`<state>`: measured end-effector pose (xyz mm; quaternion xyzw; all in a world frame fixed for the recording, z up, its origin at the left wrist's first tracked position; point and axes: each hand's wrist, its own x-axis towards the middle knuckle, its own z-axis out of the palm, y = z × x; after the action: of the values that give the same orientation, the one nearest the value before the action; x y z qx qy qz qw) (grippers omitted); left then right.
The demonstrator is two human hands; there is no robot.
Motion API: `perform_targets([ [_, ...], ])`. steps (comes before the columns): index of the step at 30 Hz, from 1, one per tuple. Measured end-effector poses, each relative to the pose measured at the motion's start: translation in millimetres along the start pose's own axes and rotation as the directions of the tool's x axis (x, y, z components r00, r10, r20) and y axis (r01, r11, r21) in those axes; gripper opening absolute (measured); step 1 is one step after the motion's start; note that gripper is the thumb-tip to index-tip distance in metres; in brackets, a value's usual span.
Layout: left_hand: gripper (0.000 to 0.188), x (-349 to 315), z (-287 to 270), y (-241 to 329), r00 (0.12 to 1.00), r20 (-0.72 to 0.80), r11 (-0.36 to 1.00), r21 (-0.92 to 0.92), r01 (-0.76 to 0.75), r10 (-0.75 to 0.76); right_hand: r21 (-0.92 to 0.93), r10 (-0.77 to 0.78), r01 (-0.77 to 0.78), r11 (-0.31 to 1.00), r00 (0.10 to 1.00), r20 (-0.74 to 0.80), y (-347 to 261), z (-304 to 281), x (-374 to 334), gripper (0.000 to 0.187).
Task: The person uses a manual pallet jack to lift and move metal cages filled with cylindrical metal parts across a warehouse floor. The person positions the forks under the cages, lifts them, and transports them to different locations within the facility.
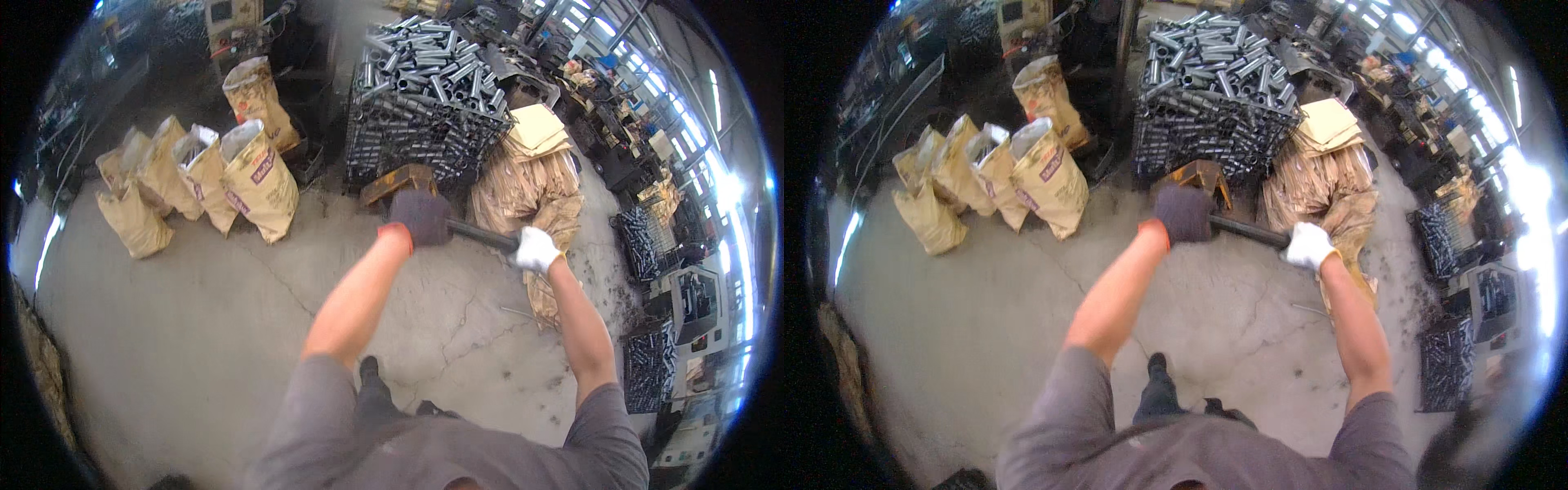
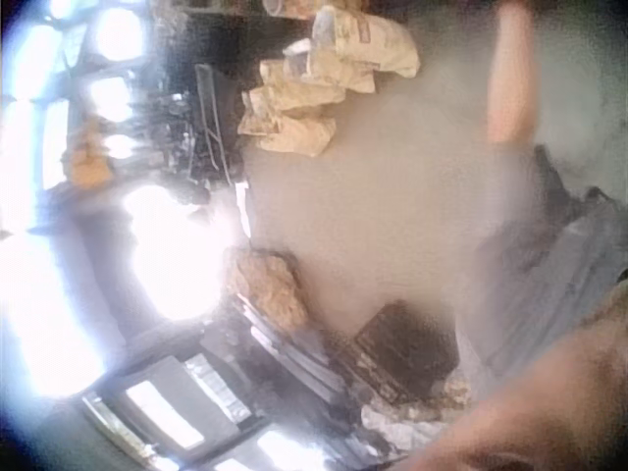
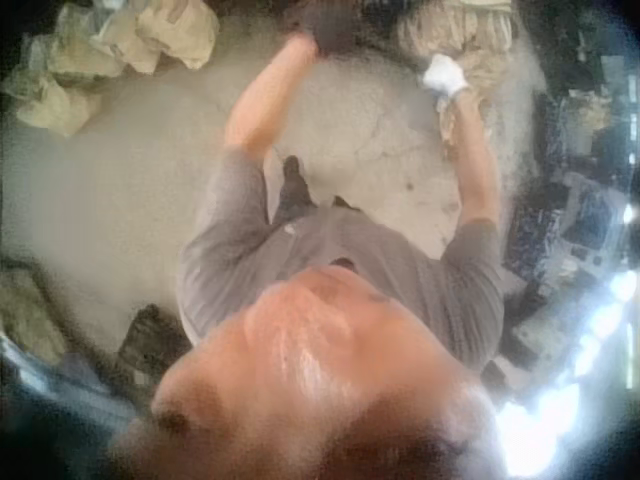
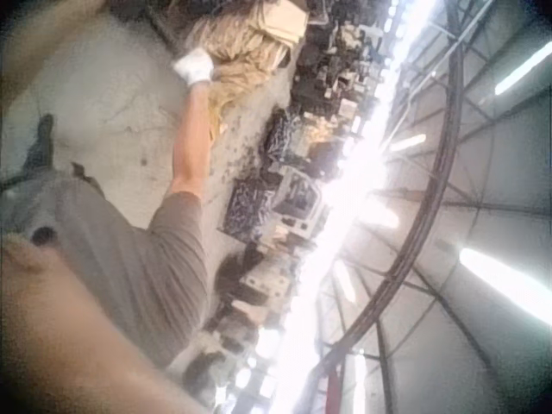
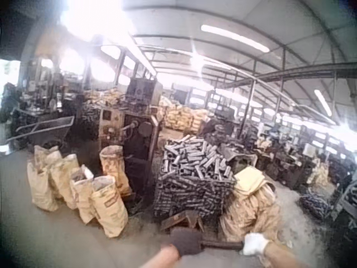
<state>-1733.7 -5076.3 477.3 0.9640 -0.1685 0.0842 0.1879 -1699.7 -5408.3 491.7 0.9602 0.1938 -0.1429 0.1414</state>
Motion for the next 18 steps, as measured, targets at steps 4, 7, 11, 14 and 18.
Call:
perform_targets([
  [4, 0.019, -158.8, 100.7, 47.9, 0.999, 0.048, 0.998, -0.059, 0.015, -0.012, 0.013, -0.299, 0.298, 0.954, 0.953, 0.053, -67.4, 116.9, -83.9, 0.035],
  [7, 0.032, -271.6, 174.3, 61.9, 0.848, 0.528, 0.991, -0.131, 0.031, 0.043, 0.263, -0.381, 0.276, 0.924, 0.678, 0.629, -156.4, 223.1, -125.2, 0.033],
  [11, 0.051, -206.1, 139.3, 41.5, 0.726, 0.680, 0.990, 0.000, -0.138, 0.101, 0.335, -0.480, 0.345, 0.877, 0.682, 0.552, -103.1, 194.5, -95.2, 0.037],
  [14, 0.051, -72.1, 64.4, 16.7, 0.954, 0.292, 0.995, 0.088, 0.046, -0.070, 0.126, -0.307, 0.324, 0.938, 0.942, -0.136, 8.7, 84.6, -35.4, 0.029],
  [18, 0.027, -2.0, 22.0, 28.0, 0.999, 0.009, 0.987, 0.160, 0.032, -0.033, 0.166, -0.150, 0.194, 0.967, 0.958, -0.243, 62.7, 12.4, -11.8, 0.023],
])
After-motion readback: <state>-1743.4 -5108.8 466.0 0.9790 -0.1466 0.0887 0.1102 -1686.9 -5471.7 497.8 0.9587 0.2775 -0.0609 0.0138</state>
